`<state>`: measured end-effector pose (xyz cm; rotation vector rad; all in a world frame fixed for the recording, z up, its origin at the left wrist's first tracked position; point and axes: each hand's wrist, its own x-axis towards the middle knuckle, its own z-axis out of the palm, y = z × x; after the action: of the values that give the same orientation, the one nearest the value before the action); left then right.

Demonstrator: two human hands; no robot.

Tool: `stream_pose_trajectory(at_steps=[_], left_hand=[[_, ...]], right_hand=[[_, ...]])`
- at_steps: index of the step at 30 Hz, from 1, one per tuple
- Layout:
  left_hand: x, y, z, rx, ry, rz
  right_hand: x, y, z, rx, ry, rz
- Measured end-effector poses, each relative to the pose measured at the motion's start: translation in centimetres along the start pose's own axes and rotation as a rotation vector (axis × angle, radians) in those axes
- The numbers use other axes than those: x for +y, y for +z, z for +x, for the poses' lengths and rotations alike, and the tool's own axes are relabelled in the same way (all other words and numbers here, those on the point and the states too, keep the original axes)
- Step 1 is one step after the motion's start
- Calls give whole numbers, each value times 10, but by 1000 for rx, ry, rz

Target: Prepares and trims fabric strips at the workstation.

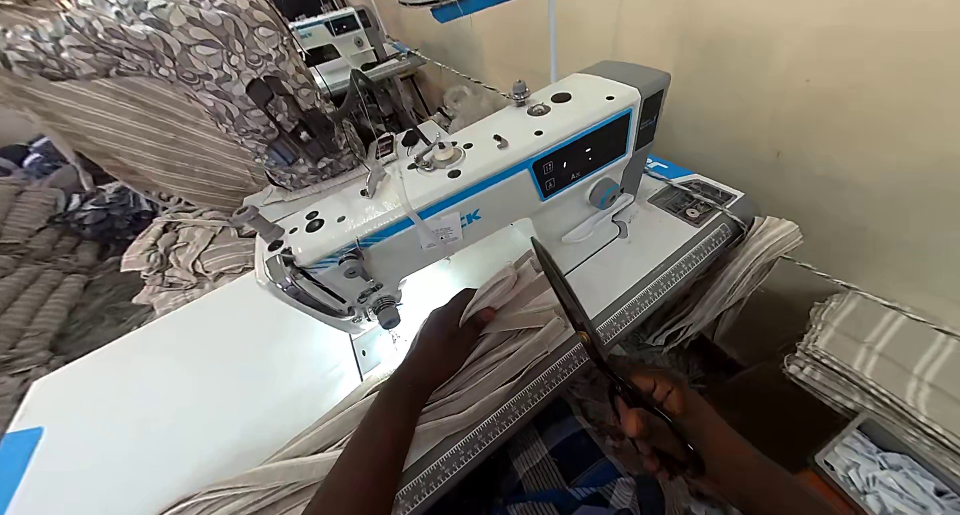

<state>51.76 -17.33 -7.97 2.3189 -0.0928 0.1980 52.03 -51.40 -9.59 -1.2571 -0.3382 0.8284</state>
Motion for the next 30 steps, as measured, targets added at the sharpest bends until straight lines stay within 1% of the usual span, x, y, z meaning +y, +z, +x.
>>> stream_pose_trajectory(at_steps=[3,5,8,11,14,16,19,22,24,27,30], left_hand=[[2,0,0,-3,-7,19],[2,-1,0,-9,-4,20],[-1,-2,2,-22,3,12],[-2,-1,2,-20,7,52],[0,0,1,8,19,128],[2,0,1,7,-4,139],[3,0,2,-7,-17,117],[-2,1,0,-4,57,87],[-3,0,-1,-7,76,76],[-1,1,1,7,77,97],[-2,1,1,-6,93,131]], right_hand=[[9,5,-16,-21,-126,-49],[16,4,-26,-96,-146,-76],[20,7,-28,-134,-43,-78],[17,14,-12,-106,65,15],[13,23,4,-118,29,139],[8,27,7,-120,14,142],[1,28,1,-93,17,162],[-1,24,-8,-117,27,234],[-1,23,-12,-136,46,298],[-1,21,-15,-166,79,346],[-3,19,-13,-168,78,331]])
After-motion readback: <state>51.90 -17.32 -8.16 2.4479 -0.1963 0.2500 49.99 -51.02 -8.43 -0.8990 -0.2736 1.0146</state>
